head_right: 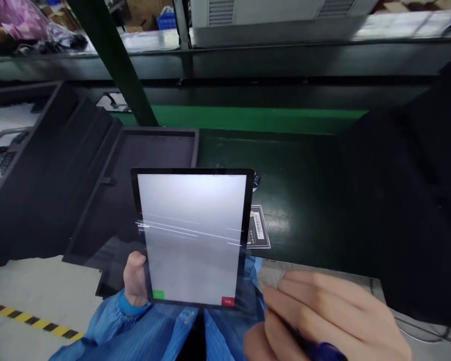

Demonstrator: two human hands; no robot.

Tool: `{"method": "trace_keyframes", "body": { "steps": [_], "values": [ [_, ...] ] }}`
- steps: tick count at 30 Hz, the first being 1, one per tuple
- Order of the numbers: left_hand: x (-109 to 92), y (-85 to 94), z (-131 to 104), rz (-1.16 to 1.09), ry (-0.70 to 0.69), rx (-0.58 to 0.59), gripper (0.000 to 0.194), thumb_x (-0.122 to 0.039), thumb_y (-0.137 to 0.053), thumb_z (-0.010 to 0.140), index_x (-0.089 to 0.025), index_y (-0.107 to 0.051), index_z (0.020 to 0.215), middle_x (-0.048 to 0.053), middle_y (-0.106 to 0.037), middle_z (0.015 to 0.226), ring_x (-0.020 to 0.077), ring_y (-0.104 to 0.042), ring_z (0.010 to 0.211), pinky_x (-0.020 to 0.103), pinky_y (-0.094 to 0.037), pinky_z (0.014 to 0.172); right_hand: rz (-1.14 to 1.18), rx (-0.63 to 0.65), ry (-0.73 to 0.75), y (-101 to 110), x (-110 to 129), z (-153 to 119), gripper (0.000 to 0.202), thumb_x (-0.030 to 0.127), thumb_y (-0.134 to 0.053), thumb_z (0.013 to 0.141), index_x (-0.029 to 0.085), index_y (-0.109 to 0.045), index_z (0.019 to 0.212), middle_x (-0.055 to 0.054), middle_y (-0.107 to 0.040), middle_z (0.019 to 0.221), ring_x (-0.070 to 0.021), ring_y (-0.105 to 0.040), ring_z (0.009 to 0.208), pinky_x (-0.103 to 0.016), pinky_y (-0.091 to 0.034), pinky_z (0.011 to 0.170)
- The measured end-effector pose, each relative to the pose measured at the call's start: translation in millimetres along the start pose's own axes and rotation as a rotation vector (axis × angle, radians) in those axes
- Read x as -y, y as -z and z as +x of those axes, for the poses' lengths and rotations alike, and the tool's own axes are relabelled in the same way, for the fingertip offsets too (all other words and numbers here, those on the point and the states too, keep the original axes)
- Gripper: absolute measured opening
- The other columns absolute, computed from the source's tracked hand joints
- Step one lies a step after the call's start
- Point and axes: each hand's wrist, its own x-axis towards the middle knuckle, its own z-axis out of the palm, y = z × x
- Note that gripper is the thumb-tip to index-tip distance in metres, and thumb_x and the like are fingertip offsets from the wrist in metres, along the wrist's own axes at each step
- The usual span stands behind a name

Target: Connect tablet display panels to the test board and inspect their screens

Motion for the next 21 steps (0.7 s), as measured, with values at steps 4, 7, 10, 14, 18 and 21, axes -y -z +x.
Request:
{"method": "trace_keyframes", "body": {
  "steps": [4,7,10,14,18,21],
  "values": [
    [-7.4,-20.8,4.0,0.011,0.052,0.147,0.032,-0.037,-0.066,0.069,-0.021,-0.083,0.091,0.006,-0.081,0.105,0.041,-0.064,0.126,0.05,-0.052,0.106,0.022,-0.042,0.009,0.0,2.2,11.9,0.04,0.02,-0.067,0.086,0.028,-0.059,0.048,0.003,-0.064,0.051,-0.0161,-0.058,0.036,-0.032,-0.059,0.037],
    [-10.8,-32.3,6.4,0.0,0.035,0.188,0.039,-0.036,-0.063,0.069,-0.021,-0.082,0.099,0.006,-0.08,0.113,0.0407,-0.061,0.13,0.049,-0.051,0.107,0.023,-0.06,-0.006,-1.4,6.7,17.7,0.041,0.02,-0.066,0.089,0.026,-0.057,0.049,0.005,-0.063,0.05,-0.0139,-0.058,0.037,-0.03,-0.058,0.038],
    [-10.1,-31.3,8.1,-0.048,0.032,0.205,0.035,-0.035,-0.06,0.071,-0.02,-0.084,0.092,0.006,-0.081,0.11,0.0401,-0.061,0.129,0.048,-0.051,0.107,0.016,-0.068,-0.203,-3.3,16.5,13.7,0.041,0.035,-0.057,0.098,0.028,-0.054,0.058,0.005,-0.063,0.051,-0.0167,-0.061,0.041,-0.036,-0.062,0.046],
    [-6.9,-19.7,8.6,-0.092,0.038,0.22,0.029,-0.032,-0.058,0.075,-0.022,-0.085,0.079,0.005,-0.082,0.095,0.0364,-0.067,0.122,0.043,-0.053,0.107,0.023,-0.094,-0.293,-6.5,29.2,10.0,0.037,0.038,-0.058,0.097,0.028,-0.052,0.062,0.006,-0.063,0.05,-0.0186,-0.061,0.04,-0.039,-0.06,0.045],
    [-8.0,-13.2,8.1,-0.072,0.043,0.192,0.03,-0.035,-0.061,0.075,-0.02,-0.086,0.085,0.006,-0.081,0.078,0.0372,-0.072,0.113,0.045,-0.055,0.103,-0.002,-0.154,-0.387,-6.9,32.0,11.0,0.036,0.032,-0.06,0.094,0.028,-0.051,0.059,0.005,-0.058,0.047,-0.0184,-0.058,0.038,-0.04,-0.057,0.041],
    [-9.2,-10.5,9.4,0.01,0.014,0.001,0.025,-0.035,-0.065,0.07,-0.018,-0.083,0.076,0.007,-0.079,0.072,0.0397,-0.073,0.109,0.047,-0.058,0.098,0.019,-0.16,-0.244,-1.4,23.7,16.2,0.038,0.031,-0.059,0.094,0.028,-0.052,0.057,0.004,-0.062,0.049,-0.0179,-0.058,0.036,-0.039,-0.057,0.04]
  ]
}}
